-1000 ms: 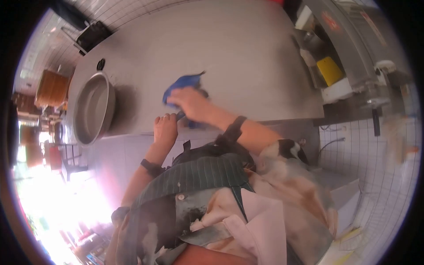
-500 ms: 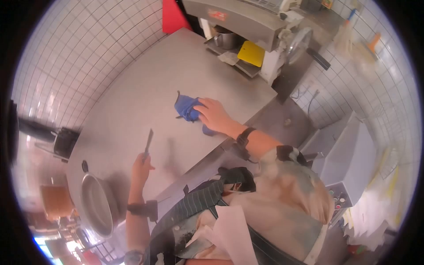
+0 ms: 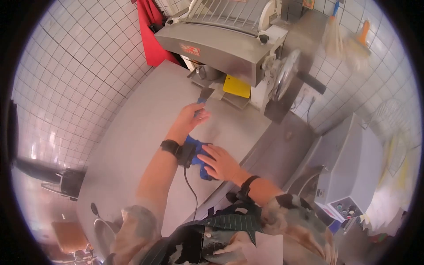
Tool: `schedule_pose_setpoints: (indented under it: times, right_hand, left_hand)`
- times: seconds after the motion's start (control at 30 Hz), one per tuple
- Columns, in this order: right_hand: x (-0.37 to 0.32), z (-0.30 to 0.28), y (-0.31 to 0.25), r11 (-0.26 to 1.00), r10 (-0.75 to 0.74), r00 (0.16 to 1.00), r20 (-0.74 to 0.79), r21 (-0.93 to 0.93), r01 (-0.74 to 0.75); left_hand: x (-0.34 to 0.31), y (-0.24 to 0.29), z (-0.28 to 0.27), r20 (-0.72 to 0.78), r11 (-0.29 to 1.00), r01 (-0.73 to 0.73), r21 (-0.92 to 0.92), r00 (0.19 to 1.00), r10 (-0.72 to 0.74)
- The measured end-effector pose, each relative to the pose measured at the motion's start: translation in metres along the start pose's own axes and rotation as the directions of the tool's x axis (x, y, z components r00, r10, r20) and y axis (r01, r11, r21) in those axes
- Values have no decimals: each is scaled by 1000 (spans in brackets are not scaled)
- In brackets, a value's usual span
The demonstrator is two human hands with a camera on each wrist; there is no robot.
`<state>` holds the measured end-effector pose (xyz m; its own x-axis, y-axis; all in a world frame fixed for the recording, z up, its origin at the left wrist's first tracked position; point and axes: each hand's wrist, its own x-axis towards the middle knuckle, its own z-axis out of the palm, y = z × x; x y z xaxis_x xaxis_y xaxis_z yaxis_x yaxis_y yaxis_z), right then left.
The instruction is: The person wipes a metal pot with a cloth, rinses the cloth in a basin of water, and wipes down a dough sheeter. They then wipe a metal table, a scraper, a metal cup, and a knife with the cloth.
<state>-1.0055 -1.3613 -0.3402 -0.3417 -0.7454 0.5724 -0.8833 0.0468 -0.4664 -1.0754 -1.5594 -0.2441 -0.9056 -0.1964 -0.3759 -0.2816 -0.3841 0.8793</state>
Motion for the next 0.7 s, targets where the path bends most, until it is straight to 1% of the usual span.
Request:
schedule_pose_setpoints:
  times: [0.03, 0.1, 0.13, 0.2, 0.23, 0.27, 0.33, 0.4, 0.43, 0.5, 0.53, 0.6, 0.63, 0.7]
  right_hand:
    - [-1, 0, 1, 1000, 8, 1000, 7, 6, -8]
    - [1, -4, 0, 1000, 13, 999, 34, -4, -13]
    - [1, -5, 0, 1000, 20, 999, 50, -5, -20]
    - [3, -6, 2, 1000, 31, 997, 77, -8, -30]
    - [3, -6, 2, 999, 39, 995, 87, -18, -38]
    - [3, -7, 1, 999, 49, 994, 96, -27, -46]
    - [3, -9, -2, 998, 58, 993, 105, -32, -55]
    - [4, -9, -3, 997, 70, 991, 111, -45, -65]
    - [5, -9, -2, 998, 62, 991, 117, -41, -58]
    - [4, -8, -1, 997, 71, 992, 100, -10, -70]
    - [4, -7, -2, 998, 58, 993, 107, 2, -59]
    - [6, -8, -3, 997, 82, 991, 108, -22, -81]
    - [8, -8, -4, 997, 80, 991, 104, -22, -79]
    - [10, -9, -7, 997, 67, 991, 118, -37, -63]
  left_hand:
    - [15, -2, 4, 5, 1000, -3, -13, 1000, 3]
    - [44, -3, 9, -32, 988, 101, -116, 994, -105]
    - [57, -4, 10, -27, 987, 102, -124, 994, -106]
    - [81, -6, 8, -68, 994, 92, -65, 993, -97]
    - [93, -4, 5, -65, 992, 98, -73, 993, -103]
    - [100, 1, 3, -92, 987, 119, -104, 987, -129]
    - [102, 1, 1, -121, 979, 146, -141, 979, -163]
    - [88, 16, 6, -282, 999, 14, -53, 959, -28]
    - [85, 17, 5, -290, 998, 9, -58, 957, -26]
    - [84, 8, -11, -289, 996, -84, -30, 954, 72]
    - [83, 4, -18, -306, 996, -89, -33, 949, 75]
    - [78, -5, -29, -285, 988, -89, 129, 951, 123]
    - [76, -8, -35, -300, 988, -93, 124, 945, 127]
    - [73, -6, -38, -217, 926, -36, 375, 968, 126]
